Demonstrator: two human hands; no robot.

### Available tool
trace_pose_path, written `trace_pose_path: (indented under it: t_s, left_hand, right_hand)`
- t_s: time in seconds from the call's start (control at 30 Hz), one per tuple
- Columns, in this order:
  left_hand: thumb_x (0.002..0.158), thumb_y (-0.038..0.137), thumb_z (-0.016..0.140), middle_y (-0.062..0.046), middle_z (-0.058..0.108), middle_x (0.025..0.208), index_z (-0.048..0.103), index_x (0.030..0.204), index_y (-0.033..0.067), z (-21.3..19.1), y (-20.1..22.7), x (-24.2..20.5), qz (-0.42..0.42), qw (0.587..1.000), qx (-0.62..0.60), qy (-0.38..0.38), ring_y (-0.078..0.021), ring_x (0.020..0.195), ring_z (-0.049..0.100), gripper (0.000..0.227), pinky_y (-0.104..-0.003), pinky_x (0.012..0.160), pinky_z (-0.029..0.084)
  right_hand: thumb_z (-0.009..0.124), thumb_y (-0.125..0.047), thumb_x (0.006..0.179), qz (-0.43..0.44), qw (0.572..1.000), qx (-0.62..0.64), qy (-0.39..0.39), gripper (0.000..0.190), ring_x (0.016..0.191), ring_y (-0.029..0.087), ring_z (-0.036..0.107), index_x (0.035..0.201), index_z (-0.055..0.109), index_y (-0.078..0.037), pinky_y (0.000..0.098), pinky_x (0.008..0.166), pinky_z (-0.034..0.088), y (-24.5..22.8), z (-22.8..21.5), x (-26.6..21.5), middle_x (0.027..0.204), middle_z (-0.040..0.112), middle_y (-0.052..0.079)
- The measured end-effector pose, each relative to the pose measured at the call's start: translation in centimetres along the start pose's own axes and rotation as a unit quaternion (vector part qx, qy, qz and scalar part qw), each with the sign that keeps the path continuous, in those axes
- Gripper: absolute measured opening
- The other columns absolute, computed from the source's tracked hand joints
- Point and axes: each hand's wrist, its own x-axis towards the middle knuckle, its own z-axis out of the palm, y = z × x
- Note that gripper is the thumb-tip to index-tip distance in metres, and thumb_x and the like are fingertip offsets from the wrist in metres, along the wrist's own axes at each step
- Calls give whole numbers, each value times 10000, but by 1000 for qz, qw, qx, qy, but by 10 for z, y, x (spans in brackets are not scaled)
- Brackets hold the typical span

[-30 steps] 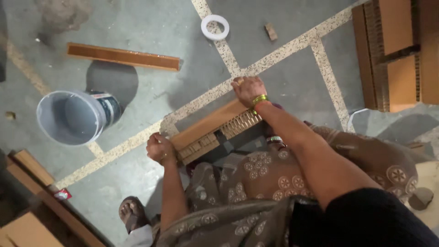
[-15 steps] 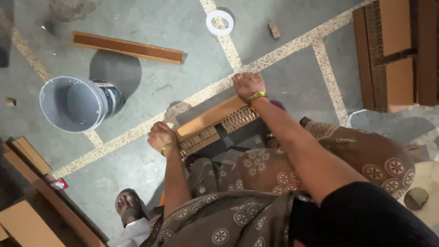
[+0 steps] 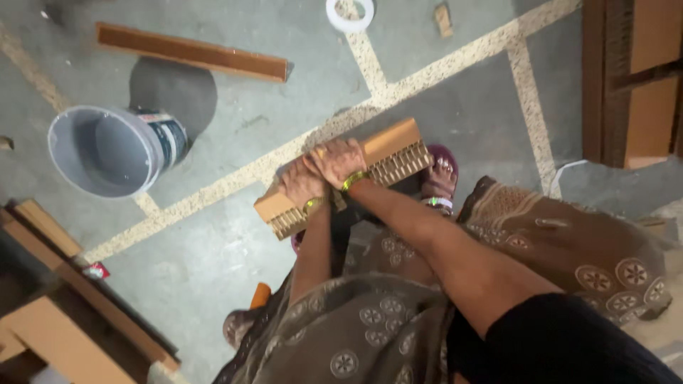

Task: The person applies a liquid adhesive from a bucket onto a flat piece of cardboard using a sponge. They then fold the cardboard and press it onto a stack of corrugated cardboard pieces to assemble a box structure.

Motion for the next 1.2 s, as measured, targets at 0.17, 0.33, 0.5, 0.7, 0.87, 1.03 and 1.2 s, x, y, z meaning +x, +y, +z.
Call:
trace_pose_path:
  t_s: [0.17,0.33,0.5,0.7,0.87,1.03,1.2]
  left_hand:
    - [1033,362,413,-102,749,1128,771,1100,125,-8,0,3,-1,1000,-27,7,-328,1008,649,435,-499,970,409]
    - [1105,423,438,-107,742,1030,742,1008,127,2,-62,8,-39,996,49,-59,-305,987,669,435,-475,930,469]
    - [992,351,533,-107,743,927,785,932,132,6,-160,-4,-103,980,10,172,-361,832,665,339,-548,752,513]
    - [1036,362,468,-125,737,1030,770,1032,120,7,-161,-3,-169,965,-162,116,-374,923,683,387,-493,821,545]
    - [1031,337,452,-148,725,1081,750,1103,121,-24,-140,3,-185,966,-165,69,-367,991,670,375,-489,865,526]
    - [1035,281,412,-225,681,1252,694,1297,135,-57,-119,4,-100,988,-62,104,-387,1186,571,412,-561,1054,350]
    - [928,388,483,-187,564,1404,588,1407,189,-15,-29,-6,-9,1000,-5,-22,-399,1343,471,530,-596,1154,234]
  right_hand:
    - [423,-448,1019,-11,999,29,15,417,1036,230,661,1087,710,-153,474,918,430,3,5,2,1088,728,65]
    - [461,-458,996,-37,995,-77,58,404,952,268,677,1014,744,-169,498,905,424,44,18,0,957,742,88]
    - [538,-410,994,55,980,-31,189,323,940,279,676,1129,750,-207,492,887,458,148,-23,-3,1002,748,82]
    - [548,-381,1031,70,990,-18,123,303,1013,307,654,1235,711,-228,478,917,454,147,-42,-2,1109,734,80]
    - [496,-404,1022,72,986,-39,143,326,1038,284,655,1199,712,-234,508,923,448,142,-44,-1,1075,739,58]
    - [391,-381,1050,94,986,-137,-11,402,973,233,664,1153,697,-141,514,902,447,112,-68,4,1000,724,78]
    - [452,-441,956,0,975,-92,-202,415,1047,252,648,1167,696,-180,441,866,446,-1,-36,-1,1125,705,91]
